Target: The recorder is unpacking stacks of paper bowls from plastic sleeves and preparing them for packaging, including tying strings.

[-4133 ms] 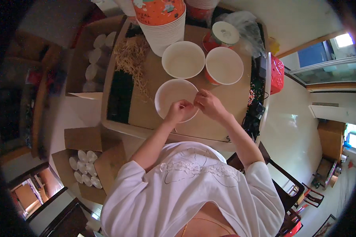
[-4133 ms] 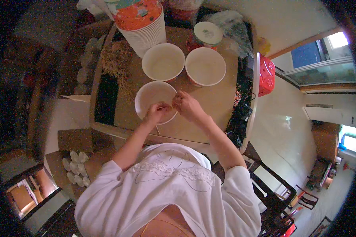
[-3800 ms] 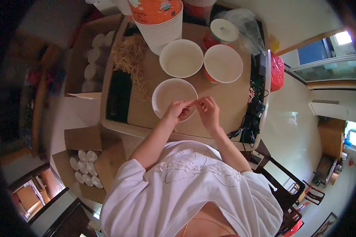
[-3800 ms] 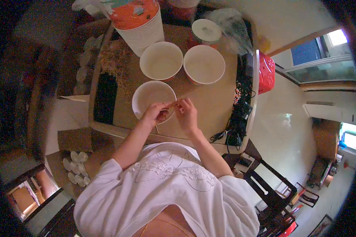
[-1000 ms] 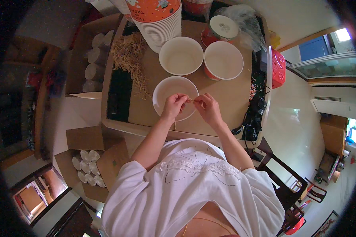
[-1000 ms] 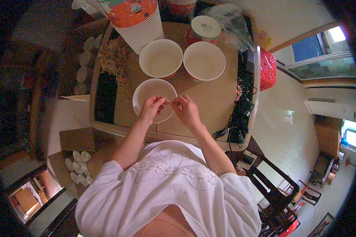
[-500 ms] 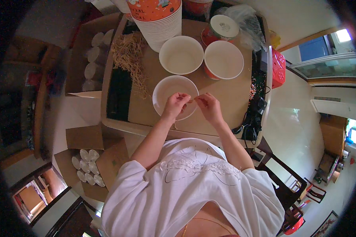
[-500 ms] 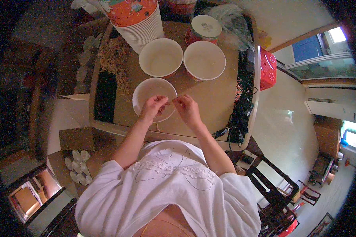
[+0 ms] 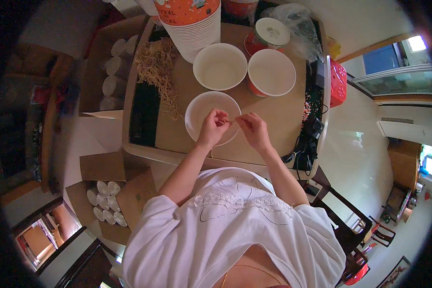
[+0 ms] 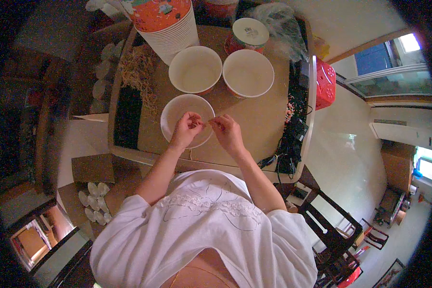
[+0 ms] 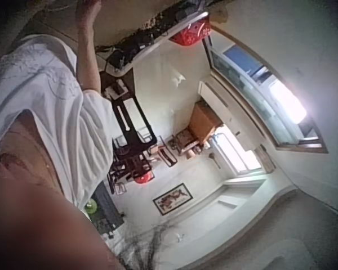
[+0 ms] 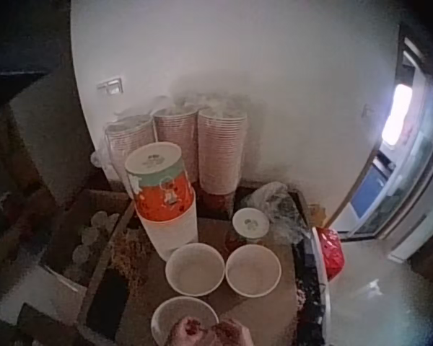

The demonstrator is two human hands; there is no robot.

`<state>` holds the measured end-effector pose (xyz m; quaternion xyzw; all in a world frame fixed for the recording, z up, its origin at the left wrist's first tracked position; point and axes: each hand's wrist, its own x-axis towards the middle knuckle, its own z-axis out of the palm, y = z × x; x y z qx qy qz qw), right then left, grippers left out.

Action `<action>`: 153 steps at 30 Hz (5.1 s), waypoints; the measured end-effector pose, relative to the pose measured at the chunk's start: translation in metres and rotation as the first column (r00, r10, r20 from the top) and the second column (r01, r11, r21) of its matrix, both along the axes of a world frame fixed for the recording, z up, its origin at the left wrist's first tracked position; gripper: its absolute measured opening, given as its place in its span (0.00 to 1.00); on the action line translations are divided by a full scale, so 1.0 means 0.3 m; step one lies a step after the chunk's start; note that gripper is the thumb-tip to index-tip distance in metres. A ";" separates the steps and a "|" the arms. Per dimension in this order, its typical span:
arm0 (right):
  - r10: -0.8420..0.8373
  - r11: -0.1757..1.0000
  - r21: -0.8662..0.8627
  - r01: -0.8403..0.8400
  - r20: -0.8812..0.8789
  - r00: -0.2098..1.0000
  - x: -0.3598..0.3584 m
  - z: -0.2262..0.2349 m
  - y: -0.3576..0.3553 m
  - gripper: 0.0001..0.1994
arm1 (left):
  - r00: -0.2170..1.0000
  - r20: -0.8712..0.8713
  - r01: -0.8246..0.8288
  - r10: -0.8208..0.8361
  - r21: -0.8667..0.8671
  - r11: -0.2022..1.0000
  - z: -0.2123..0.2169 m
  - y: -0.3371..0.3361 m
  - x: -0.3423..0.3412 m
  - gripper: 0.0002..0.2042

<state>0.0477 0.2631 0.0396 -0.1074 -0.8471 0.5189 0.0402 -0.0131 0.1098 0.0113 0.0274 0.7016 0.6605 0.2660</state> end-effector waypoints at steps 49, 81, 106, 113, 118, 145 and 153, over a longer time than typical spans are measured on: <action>0.094 0.996 -0.008 -0.094 0.035 0.995 -0.014 0.013 0.027 0.05 | 0.944 -0.327 -0.097 0.047 -0.141 0.985 0.036 0.018 0.021 0.04; -0.016 0.974 -0.225 0.019 0.017 1.000 0.004 -0.079 0.023 0.06 | 0.932 -0.359 -0.023 -0.059 -0.221 0.975 0.036 0.015 0.027 0.04; -0.182 0.924 -0.334 0.187 0.046 0.982 -0.043 -0.060 0.084 0.04 | 0.930 -0.365 -0.025 -0.039 -0.169 0.985 0.036 0.003 0.016 0.03; 0.036 0.997 -0.064 -0.041 -0.077 0.996 -0.062 0.020 0.063 0.04 | 0.660 -0.687 -0.166 -0.303 -0.527 0.833 0.118 -0.020 0.031 0.04; 0.188 0.972 0.149 -0.182 -0.031 0.982 -0.094 0.055 0.055 0.06 | 0.558 -0.721 -0.221 -0.411 -0.606 0.764 0.081 -0.028 0.040 0.04; 0.274 0.913 0.286 -0.292 0.101 0.956 -0.128 0.002 0.049 0.07 | 0.848 -0.414 0.028 -0.331 -0.589 0.808 0.154 -0.012 0.085 0.06; 0.015 0.994 -0.107 -0.001 0.136 0.991 -0.102 -0.005 0.110 0.07 | 0.668 -0.587 0.099 -0.457 -0.539 0.836 0.098 0.017 0.124 0.04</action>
